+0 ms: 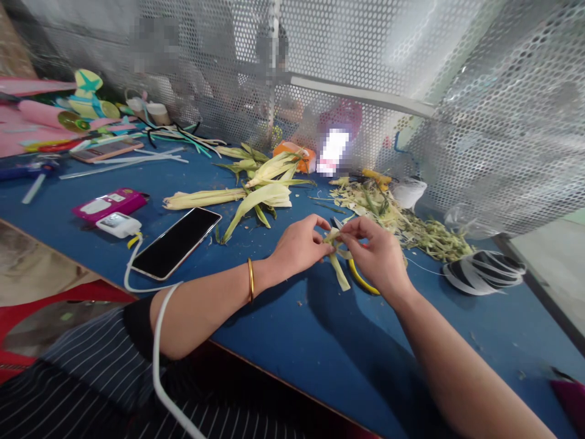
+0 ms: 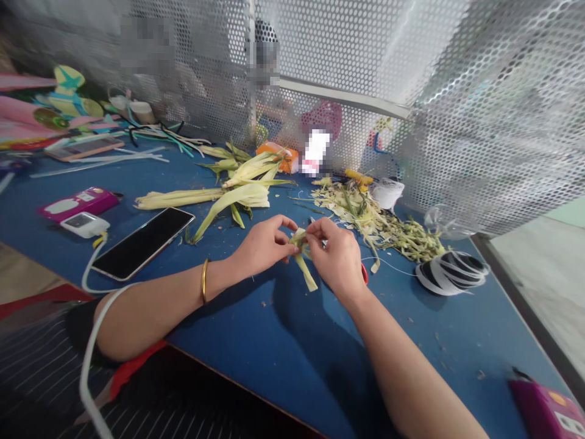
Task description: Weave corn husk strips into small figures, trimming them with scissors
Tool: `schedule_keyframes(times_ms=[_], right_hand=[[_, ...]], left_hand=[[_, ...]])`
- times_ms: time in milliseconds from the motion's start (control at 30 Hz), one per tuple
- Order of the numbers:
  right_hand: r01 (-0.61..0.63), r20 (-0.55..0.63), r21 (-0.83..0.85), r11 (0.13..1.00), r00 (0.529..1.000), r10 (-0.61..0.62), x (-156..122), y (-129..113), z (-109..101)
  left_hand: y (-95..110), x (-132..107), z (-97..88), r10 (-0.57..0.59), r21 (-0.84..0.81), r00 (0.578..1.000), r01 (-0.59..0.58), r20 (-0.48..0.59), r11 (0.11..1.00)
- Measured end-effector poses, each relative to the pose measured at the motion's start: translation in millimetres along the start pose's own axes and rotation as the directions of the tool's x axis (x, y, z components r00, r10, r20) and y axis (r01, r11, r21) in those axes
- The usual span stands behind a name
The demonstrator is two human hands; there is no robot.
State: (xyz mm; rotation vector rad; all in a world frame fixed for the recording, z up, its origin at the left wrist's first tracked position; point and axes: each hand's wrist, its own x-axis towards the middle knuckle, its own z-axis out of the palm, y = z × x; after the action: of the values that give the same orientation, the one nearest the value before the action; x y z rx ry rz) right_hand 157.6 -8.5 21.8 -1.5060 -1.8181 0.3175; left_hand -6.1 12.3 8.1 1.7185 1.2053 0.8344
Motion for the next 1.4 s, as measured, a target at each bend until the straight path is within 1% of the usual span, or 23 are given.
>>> schedule_keyframes(times_ms=[100,167,200,267,333,400,467,567,633,733,867,933,1033,1100,1167,1233,1300,1400], right_hand=[[0.052,-0.006,-0.013,0.999,0.999,-0.052,1.2,1.3,-1.7],[0.079,0.023,0.016,0.997,0.997,-0.079,1.8,2.0,-2.3],[0.072,0.044,0.028,0.997,0.996,-0.073,2.1,2.0,-2.7],[0.019,0.069,0.05,0.999,0.997,-0.022,2.2,0.9,-3.6],[-0.04,0.058,0.056,0.998,0.998,0.037,2.1,-0.9,-4.5],[-0.061,0.054,0.023,0.998,0.997,0.06,1.7,-2.1,-5.2],[-0.06,0.081,-0.05,0.997,0.995,0.064,1.7,-2.0,-5.9],[-0.063,0.099,-0.104,0.993,0.992,0.073,3.2,0.4,-7.4],[-0.063,0.138,-0.064,0.996,0.988,0.071,5.0,2.2,-9.0],[-0.073,0.243,0.025,0.997,0.968,0.065,7.9,4.4,-11.8],[-0.128,0.34,0.141,0.982,0.938,0.073,9.0,6.1,-14.2],[-0.184,0.329,0.236,0.954,0.939,0.099,8.1,5.2,-13.7],[-0.233,0.265,0.361,0.903,0.954,0.14,6.5,0.9,-10.9],[-0.214,0.209,0.369,0.905,0.967,0.143,6.0,-2.6,-8.6],[-0.176,0.142,0.328,0.928,0.981,0.136,5.7,-5.1,-6.6],[-0.153,0.098,0.31,0.939,0.987,0.129,5.5,-6.4,-5.5],[-0.157,0.09,0.352,0.923,0.987,0.134,5.3,-7.3,-5.5],[-0.171,0.095,0.435,0.884,0.985,0.144,5.4,-8.6,-7.1]], left_hand=[[-0.9,-0.8,0.4,0.038,0.032,0.999,-0.038,0.023,0.999],[-1.6,-0.7,0.4,0.055,0.053,0.998,-0.056,0.026,0.997],[-1.7,-0.6,0.4,0.058,0.056,0.998,-0.06,0.026,0.997],[-0.8,-0.4,0.0,0.063,0.059,0.998,-0.064,0.027,0.996],[1.5,-0.9,-0.7,0.071,0.083,0.997,-0.075,0.041,0.994],[4.9,-2.1,-1.3,0.082,0.137,0.995,-0.09,0.061,0.987],[8.4,-3.8,-1.6,0.087,0.185,0.993,-0.101,0.082,0.977],[11.7,-6.2,-1.4,0.099,0.218,0.989,-0.121,0.109,0.968],[12.3,-7.0,-1.0,0.113,0.233,0.986,-0.138,0.12,0.963],[11.9,-7.3,-0.9,0.121,0.225,0.981,-0.153,0.149,0.962],[11.4,-7.6,-2.3,0.112,0.125,0.969,-0.141,0.219,0.982],[10.9,-8.0,-3.0,0.089,0.062,0.964,-0.108,0.251,0.992],[9.1,-8.0,-2.4,0.044,-0.038,0.944,-0.033,0.326,0.999],[7.4,-7.6,-1.0,0.032,-0.107,0.919,0.011,0.394,0.994],[6.4,-7.4,0.4,0.039,-0.17,0.888,0.044,0.458,0.984],[6.9,-7.6,1.2,0.045,-0.213,0.865,0.073,0.5,0.974],[8.3,-8.0,1.2,0.034,-0.241,0.855,0.108,0.517,0.964],[10.3,-8.5,0.4,0.016,-0.259,0.852,0.14,0.522,0.956]])
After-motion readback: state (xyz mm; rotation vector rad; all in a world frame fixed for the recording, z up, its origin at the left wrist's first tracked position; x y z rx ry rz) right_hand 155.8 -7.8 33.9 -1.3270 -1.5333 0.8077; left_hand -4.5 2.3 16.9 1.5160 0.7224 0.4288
